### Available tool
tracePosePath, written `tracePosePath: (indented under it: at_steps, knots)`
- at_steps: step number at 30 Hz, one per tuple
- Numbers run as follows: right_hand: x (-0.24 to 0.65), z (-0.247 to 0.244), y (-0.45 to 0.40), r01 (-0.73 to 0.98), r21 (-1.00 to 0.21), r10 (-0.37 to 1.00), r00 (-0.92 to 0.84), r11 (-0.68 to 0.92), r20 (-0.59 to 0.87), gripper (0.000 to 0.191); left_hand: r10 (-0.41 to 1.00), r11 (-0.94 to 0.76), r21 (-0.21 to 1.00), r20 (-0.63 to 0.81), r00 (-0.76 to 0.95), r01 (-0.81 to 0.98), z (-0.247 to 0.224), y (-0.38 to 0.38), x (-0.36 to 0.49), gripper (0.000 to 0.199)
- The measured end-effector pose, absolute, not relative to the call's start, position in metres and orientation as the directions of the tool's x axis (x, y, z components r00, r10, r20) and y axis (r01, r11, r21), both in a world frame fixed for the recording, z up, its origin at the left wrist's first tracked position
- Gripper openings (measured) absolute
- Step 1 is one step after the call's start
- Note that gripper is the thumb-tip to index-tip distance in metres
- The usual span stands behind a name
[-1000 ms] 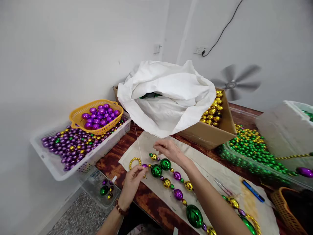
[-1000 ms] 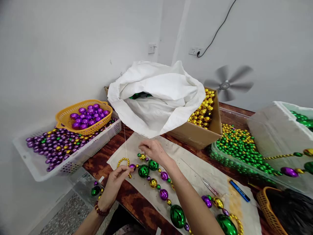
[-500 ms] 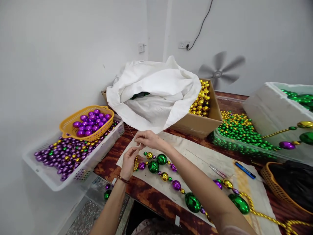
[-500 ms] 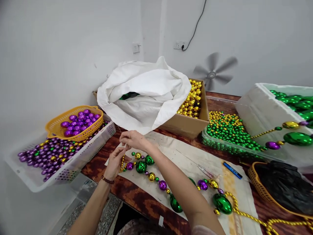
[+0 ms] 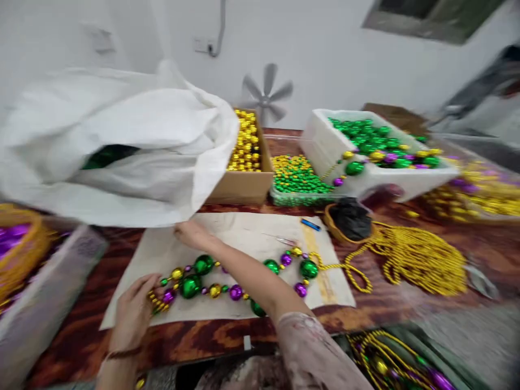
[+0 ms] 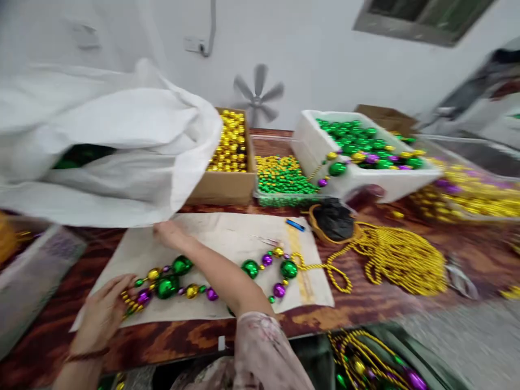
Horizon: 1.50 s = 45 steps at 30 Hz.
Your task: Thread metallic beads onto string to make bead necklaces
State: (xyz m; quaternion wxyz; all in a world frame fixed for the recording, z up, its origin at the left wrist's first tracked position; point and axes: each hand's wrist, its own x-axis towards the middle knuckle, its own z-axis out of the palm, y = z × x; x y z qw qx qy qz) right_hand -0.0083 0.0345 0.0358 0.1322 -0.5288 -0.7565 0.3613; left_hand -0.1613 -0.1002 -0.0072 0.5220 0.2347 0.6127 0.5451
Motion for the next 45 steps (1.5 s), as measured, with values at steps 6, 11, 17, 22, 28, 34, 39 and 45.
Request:
tracePosePath:
  at_steps: [6, 11, 17, 22, 28, 34, 39, 45]
  knots:
    - [0.110, 0.039, -0.003, 0.917, -0.391, 0.968, -0.166, 0.080, -0.189, 0.023, 0.784, 0.333, 0.869, -0.470, -0.404, -0.366, -0.008, -0.091, -0.155, 0.023]
    - [0.257, 0.036, -0.058, 0.967, -0.092, 0.948, 0.211, -0.238, -0.237, 0.032, 0.778, 0.358, 0.860, -0.490, -0.393, -0.363, -0.003, -0.097, -0.153, 0.028]
    - [0.320, 0.018, -0.069, 0.941, 0.061, 0.916, 0.338, -0.333, -0.215, 0.027, 0.818, 0.334, 0.901, -0.423, -0.389, -0.276, -0.009, -0.101, -0.157, 0.027]
    - [0.331, 0.007, -0.054, 0.926, 0.117, 0.913, 0.375, -0.360, -0.159, 0.037, 0.805, 0.330, 0.874, -0.458, -0.378, -0.358, -0.016, -0.103, -0.163, 0.025]
    - [0.327, 0.005, -0.056, 0.988, -0.015, 0.951, 0.143, -0.153, -0.272, 0.023, 0.828, 0.279, 0.863, -0.439, -0.349, -0.422, -0.027, -0.104, -0.166, 0.036]
    - [0.325, -0.028, -0.049, 0.981, -0.185, 0.924, -0.123, 0.058, -0.362, 0.007, 0.877, 0.238, 0.861, -0.389, -0.281, -0.449, -0.030, -0.110, -0.165, 0.036]
    - [0.335, -0.039, -0.044, 0.949, -0.314, 0.934, -0.125, 0.014, -0.336, 0.009, 0.886, 0.211, 0.848, -0.375, -0.271, -0.486, -0.032, -0.115, -0.167, 0.031]
    - [0.305, 0.000, -0.031, 0.820, -0.548, 0.983, 0.091, -0.165, -0.160, 0.012, 0.898, 0.216, 0.841, -0.371, -0.237, -0.496, -0.033, -0.117, -0.167, 0.028]
